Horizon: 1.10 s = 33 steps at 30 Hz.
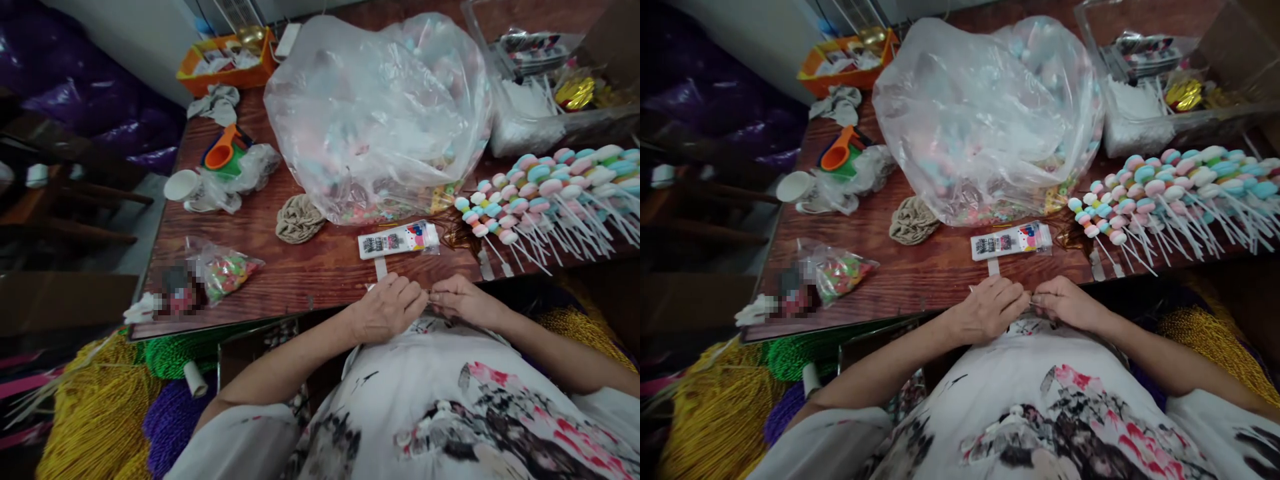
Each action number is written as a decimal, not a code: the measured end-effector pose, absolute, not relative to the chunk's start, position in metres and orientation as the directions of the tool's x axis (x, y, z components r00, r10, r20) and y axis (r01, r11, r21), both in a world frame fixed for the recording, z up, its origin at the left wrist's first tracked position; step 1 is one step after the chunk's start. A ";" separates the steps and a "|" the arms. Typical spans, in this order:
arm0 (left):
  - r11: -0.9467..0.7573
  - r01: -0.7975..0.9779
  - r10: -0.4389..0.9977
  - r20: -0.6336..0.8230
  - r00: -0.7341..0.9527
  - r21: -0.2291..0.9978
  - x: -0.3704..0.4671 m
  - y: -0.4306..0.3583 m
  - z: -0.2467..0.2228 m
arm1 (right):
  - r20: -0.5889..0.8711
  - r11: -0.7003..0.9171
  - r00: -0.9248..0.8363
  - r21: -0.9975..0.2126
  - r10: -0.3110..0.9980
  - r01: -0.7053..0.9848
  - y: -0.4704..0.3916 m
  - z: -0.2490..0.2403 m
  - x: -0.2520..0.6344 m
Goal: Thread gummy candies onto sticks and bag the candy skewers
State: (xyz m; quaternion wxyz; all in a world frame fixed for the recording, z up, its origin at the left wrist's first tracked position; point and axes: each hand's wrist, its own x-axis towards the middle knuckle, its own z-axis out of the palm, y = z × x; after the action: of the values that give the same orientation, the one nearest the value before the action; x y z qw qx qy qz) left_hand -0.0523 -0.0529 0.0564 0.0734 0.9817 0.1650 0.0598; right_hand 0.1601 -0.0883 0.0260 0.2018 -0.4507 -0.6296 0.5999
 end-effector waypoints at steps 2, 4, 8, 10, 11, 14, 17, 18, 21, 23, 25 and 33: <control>-0.956 0.286 0.293 0.196 0.936 0.066 -0.050 -0.052 0.048 | -0.352 -0.266 -0.502 -0.934 0.790 0.237 -0.088 0.026 0.162; -0.937 0.338 0.348 0.245 0.905 0.086 -0.049 -0.050 0.039 | -0.254 -0.122 -0.407 -0.938 0.877 0.324 -0.090 0.027 0.169; -0.750 0.464 0.631 0.298 0.717 0.471 -0.049 -0.046 0.033 | 0.225 0.217 -0.117 -0.499 0.967 0.839 -0.097 0.024 0.203; -0.556 0.404 0.760 0.247 0.602 0.726 -0.050 -0.044 0.036 | 0.336 0.107 -0.028 -0.221 0.941 0.969 -0.100 0.017 0.220; -0.429 0.353 0.811 0.183 0.555 0.832 -0.049 -0.043 0.037 | 0.346 0.054 -0.004 -0.135 0.938 0.989 -0.101 0.012 0.226; 0.031 0.168 0.884 -0.106 0.455 0.985 -0.043 -0.042 0.038 | 0.304 -0.038 0.051 -0.047 0.951 0.998 -0.098 -0.005 0.230; 0.347 0.004 0.844 -0.314 0.434 0.938 -0.035 -0.043 0.033 | 0.242 -0.103 0.109 -0.036 0.964 0.994 -0.091 -0.016 0.224; 0.389 -0.024 0.835 -0.341 0.432 0.921 -0.033 -0.044 0.031 | 0.224 -0.116 0.121 -0.032 0.967 0.993 -0.089 -0.016 0.222; 0.437 -0.065 0.833 -0.376 0.406 0.897 -0.031 -0.046 0.028 | 0.212 -0.071 0.087 -0.079 0.973 0.994 -0.090 -0.006 0.216; 0.455 -0.091 0.842 -0.395 0.367 0.886 -0.030 -0.047 0.027 | 0.282 0.037 0.018 -0.188 0.959 0.981 -0.095 0.008 0.211; 0.464 -0.127 0.847 -0.397 0.354 0.877 -0.027 -0.047 0.026 | 0.401 0.192 -0.047 -0.329 0.915 0.925 -0.098 0.024 0.202; 0.393 -0.286 0.894 -0.291 0.341 0.874 -0.007 -0.037 0.026 | 0.616 0.615 -0.289 -0.419 0.733 0.668 -0.066 0.033 0.145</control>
State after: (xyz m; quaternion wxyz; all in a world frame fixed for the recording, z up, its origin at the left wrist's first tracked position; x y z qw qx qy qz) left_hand -0.0069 -0.0375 0.0259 0.7287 0.3734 0.4070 0.4050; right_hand 0.1452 -0.0663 0.0331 0.4060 -0.4367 -0.8018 0.0402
